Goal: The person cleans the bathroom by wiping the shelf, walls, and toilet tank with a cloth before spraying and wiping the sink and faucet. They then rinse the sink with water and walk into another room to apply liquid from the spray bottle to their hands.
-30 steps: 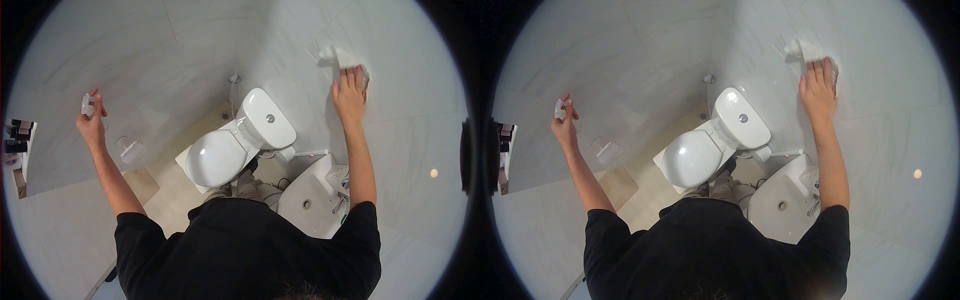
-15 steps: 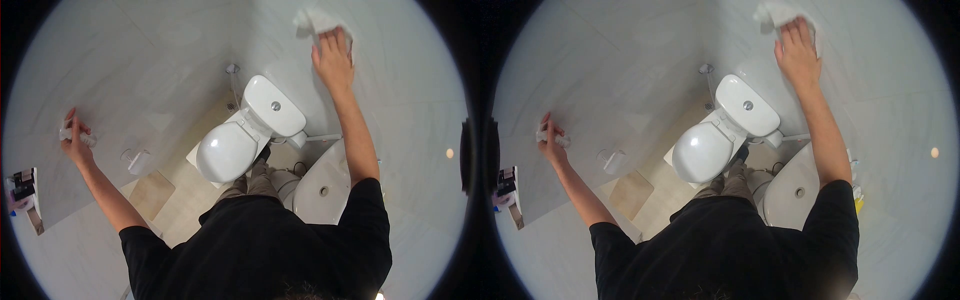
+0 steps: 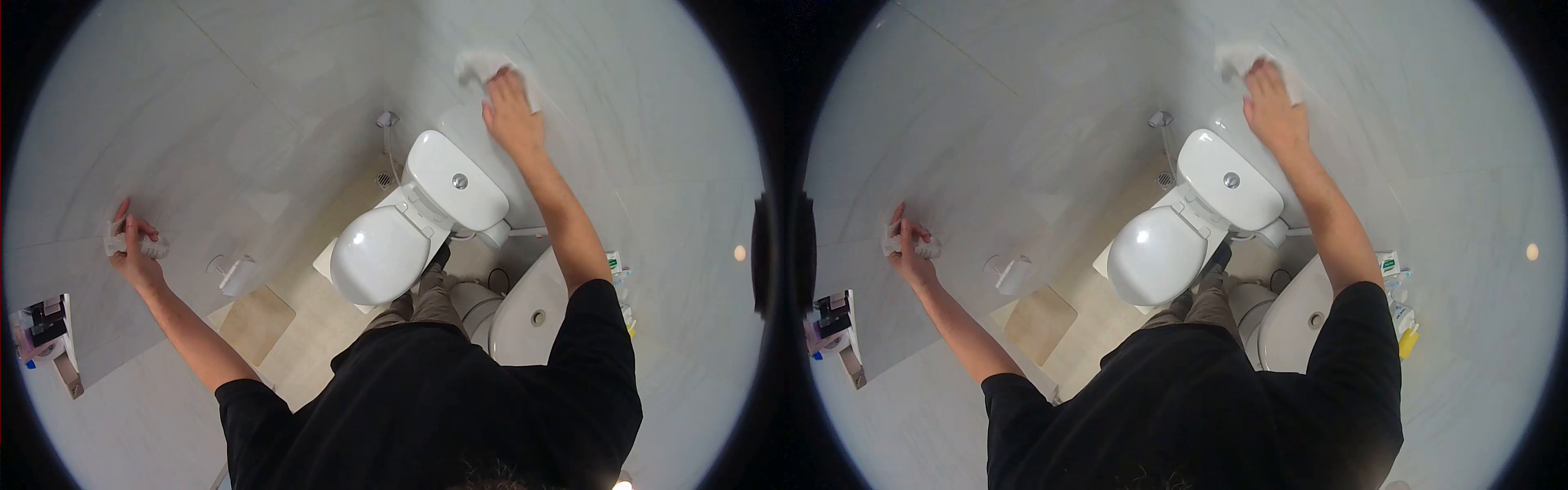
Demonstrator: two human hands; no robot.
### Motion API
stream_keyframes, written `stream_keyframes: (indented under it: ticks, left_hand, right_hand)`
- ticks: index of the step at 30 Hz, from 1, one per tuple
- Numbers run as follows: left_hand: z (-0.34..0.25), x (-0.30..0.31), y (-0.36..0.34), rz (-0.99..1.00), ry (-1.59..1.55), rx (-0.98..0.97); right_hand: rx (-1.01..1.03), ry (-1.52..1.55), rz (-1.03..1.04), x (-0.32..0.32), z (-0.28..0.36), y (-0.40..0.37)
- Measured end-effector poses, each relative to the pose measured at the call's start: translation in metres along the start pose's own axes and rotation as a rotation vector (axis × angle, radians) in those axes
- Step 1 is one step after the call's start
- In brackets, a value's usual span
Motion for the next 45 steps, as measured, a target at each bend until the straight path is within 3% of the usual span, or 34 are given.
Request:
stream_keyframes:
  ticks: [1,3,4,8,10,12,14,21,23,27,31,32,33,36,37,39,43,45]
  left_hand:
    - [-0.001,-0.001,-0.001,-0.005,0.004,-0.007]
    - [-0.004,-0.001,0.001,-0.003,0.01,-0.025]
    - [-0.003,0.0,0.002,-0.006,0.005,-0.014]
    - [0.0,0.001,0.003,-0.007,0.013,0.013]
    - [-0.001,0.001,0.002,-0.009,0.014,0.011]
    - [-0.001,0.002,0.001,0.006,0.022,0.008]
    - [0.0,0.002,0.004,0.0,0.018,-0.005]
    - [-0.002,-0.002,0.0,-0.011,0.002,0.022]
    - [-0.001,-0.002,0.0,-0.013,-0.011,0.002]
    - [-0.006,-0.007,-0.005,-0.058,-0.023,0.038]
    - [-0.001,-0.004,-0.001,-0.044,-0.055,0.027]
    - [-0.002,-0.004,-0.001,-0.046,-0.047,0.027]
    - [-0.004,-0.004,-0.001,-0.035,-0.037,0.023]
    - [-0.003,-0.004,0.0,-0.034,-0.007,0.013]
    - [-0.002,-0.003,0.001,-0.039,-0.007,0.013]
    - [-0.003,-0.003,0.0,-0.028,-0.002,0.008]
    - [-0.007,-0.006,-0.002,-0.027,0.007,-0.001]
    - [-0.005,-0.005,0.0,-0.006,0.011,-0.018]
  right_hand:
    - [0.002,0.004,0.0,0.005,0.002,0.01]
    - [0.068,-0.103,-0.31,0.018,0.006,0.02]
    - [0.058,-0.101,-0.311,0.006,0.008,0.013]
    - [0.042,-0.046,0.409,-0.097,0.027,-0.027]
    - [0.096,-0.034,0.273,-0.157,0.026,-0.045]
    - [0.133,-0.015,0.144,-0.172,0.033,-0.048]
    - [-0.034,0.132,0.649,-0.185,0.035,-0.049]
    - [-0.02,0.133,0.642,-0.24,0.004,-0.128]
    - [0.054,0.2,0.437,-0.254,-0.018,-0.164]
    - [0.102,0.128,0.581,-0.102,-0.017,-0.112]
    - [-0.085,0.043,0.105,0.035,-0.019,-0.036]
    - [-0.065,-0.099,0.006,0.062,-0.023,-0.021]
    - [-0.049,-0.238,-0.09,0.075,-0.024,-0.013]
    - [-0.108,-0.097,-0.246,0.067,-0.01,-0.004]
    - [-0.129,-0.096,-0.244,0.059,-0.003,-0.005]
    - [-0.152,0.236,0.077,0.012,0.012,-0.017]
    - [0.007,0.039,0.139,-0.123,0.022,-0.062]
    - [-0.038,0.039,0.394,-0.156,0.03,-0.091]
Point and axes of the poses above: each hand's wrist, its own y-axis towards the middle knuckle, its own x-axis out of the back of the hand, z = x × y, the point moved 3 cm from there along y, towards the middle knuckle, and after that the axes turned 12 degrees about x, right-handed, at the moved point
